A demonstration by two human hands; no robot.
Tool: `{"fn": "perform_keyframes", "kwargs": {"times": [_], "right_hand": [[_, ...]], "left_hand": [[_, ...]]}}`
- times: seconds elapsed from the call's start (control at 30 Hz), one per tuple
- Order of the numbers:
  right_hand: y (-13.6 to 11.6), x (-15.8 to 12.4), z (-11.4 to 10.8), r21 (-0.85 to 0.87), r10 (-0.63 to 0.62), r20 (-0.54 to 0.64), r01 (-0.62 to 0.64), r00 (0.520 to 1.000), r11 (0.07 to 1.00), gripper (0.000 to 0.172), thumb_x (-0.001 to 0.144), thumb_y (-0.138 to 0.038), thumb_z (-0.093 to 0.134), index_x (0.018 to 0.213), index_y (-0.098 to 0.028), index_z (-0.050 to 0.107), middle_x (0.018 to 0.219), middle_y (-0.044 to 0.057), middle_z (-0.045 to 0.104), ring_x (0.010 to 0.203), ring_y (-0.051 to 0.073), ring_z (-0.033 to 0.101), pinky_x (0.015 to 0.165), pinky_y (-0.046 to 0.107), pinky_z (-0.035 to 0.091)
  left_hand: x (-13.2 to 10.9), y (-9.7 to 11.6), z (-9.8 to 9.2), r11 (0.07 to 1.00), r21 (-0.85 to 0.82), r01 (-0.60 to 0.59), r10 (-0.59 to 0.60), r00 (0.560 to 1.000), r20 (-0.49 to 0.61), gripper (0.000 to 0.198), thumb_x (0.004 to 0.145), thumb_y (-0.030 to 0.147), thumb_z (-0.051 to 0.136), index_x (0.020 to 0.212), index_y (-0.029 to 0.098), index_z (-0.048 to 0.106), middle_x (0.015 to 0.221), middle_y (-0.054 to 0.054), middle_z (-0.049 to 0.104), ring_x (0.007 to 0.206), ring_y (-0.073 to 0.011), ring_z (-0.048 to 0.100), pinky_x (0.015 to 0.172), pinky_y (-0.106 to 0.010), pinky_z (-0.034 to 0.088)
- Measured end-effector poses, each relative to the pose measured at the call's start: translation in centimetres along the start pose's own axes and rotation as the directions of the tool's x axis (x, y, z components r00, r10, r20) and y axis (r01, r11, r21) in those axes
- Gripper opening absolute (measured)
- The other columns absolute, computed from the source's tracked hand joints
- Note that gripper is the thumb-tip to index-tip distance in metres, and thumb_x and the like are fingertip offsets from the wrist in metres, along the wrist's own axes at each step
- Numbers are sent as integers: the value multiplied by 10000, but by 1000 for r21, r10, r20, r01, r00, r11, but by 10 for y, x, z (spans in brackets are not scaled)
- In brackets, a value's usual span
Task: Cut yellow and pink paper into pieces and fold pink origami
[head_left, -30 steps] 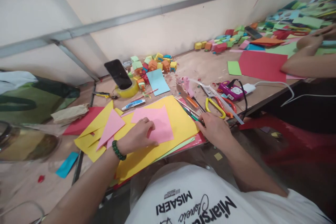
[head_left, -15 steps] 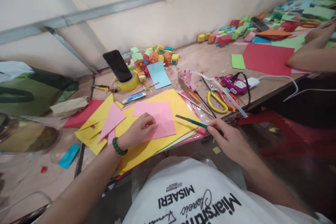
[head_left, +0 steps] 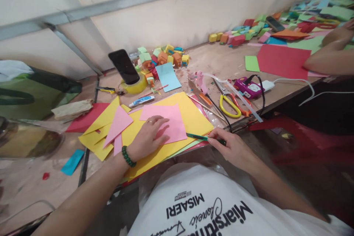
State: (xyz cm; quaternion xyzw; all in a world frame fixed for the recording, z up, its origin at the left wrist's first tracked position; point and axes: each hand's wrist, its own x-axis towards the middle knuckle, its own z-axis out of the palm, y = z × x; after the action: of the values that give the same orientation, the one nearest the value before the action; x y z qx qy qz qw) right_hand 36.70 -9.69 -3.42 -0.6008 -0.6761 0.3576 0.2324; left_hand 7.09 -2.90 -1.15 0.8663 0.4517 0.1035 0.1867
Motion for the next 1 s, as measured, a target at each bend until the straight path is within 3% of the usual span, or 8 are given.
{"fn": "perform_keyframes", "kwargs": {"times": [0.13, 0.23, 0.4, 0.7, 1.0], "right_hand": [[2, -2, 3, -21, 3, 4, -3, 1000, 1000, 255, 915, -452, 460, 889, -236, 593, 763, -5, 667, 663, 165, 587, 551, 261, 369], [3, -3, 5, -30, -8, 1, 8, 1000, 1000, 280, 922, -471, 456, 907, -235, 606, 757, -5, 667, 636, 158, 581, 534, 255, 362], [4, -5, 2, 13, -24, 25, 24, 999, 1000, 288, 926, -475, 459, 932, -235, 619, 780, -6, 668, 645, 154, 571, 563, 258, 404], [4, 10, -23, 2, -72, 117, 73, 990, 997, 274, 881, -447, 511, 856, -218, 660, 832, 16, 706, 784, 185, 628, 713, 292, 468], [2, 7, -16, -1, -68, 108, 69, 992, 998, 308, 894, -469, 487, 871, -211, 653, 827, 26, 702, 751, 184, 620, 682, 291, 455]], "left_hand": [[1, -6, 2, 979, 123, -163, 135, 968, 209, 519, 988, 461, 264, 1478, 300, 323, 1582, -86, 247, 1445, -302, 208, 1147, -575, 152], [2, -9, 6, 968, 146, -204, 153, 941, 303, 522, 995, 485, 209, 1497, 347, 257, 1609, -38, 165, 1474, -285, 118, 1153, -582, 95], [3, -7, 7, 964, 154, -215, 158, 935, 318, 527, 996, 488, 207, 1499, 339, 254, 1605, -59, 143, 1476, -288, 110, 1145, -590, 94], [3, -5, 8, 969, 129, -213, 166, 938, 303, 526, 993, 498, 194, 1491, 352, 274, 1605, -47, 160, 1473, -279, 133, 1147, -563, 90], [3, -6, 8, 966, 151, -209, 151, 933, 325, 521, 998, 473, 197, 1500, 344, 247, 1610, -56, 132, 1479, -273, 103, 1143, -575, 77]]}}
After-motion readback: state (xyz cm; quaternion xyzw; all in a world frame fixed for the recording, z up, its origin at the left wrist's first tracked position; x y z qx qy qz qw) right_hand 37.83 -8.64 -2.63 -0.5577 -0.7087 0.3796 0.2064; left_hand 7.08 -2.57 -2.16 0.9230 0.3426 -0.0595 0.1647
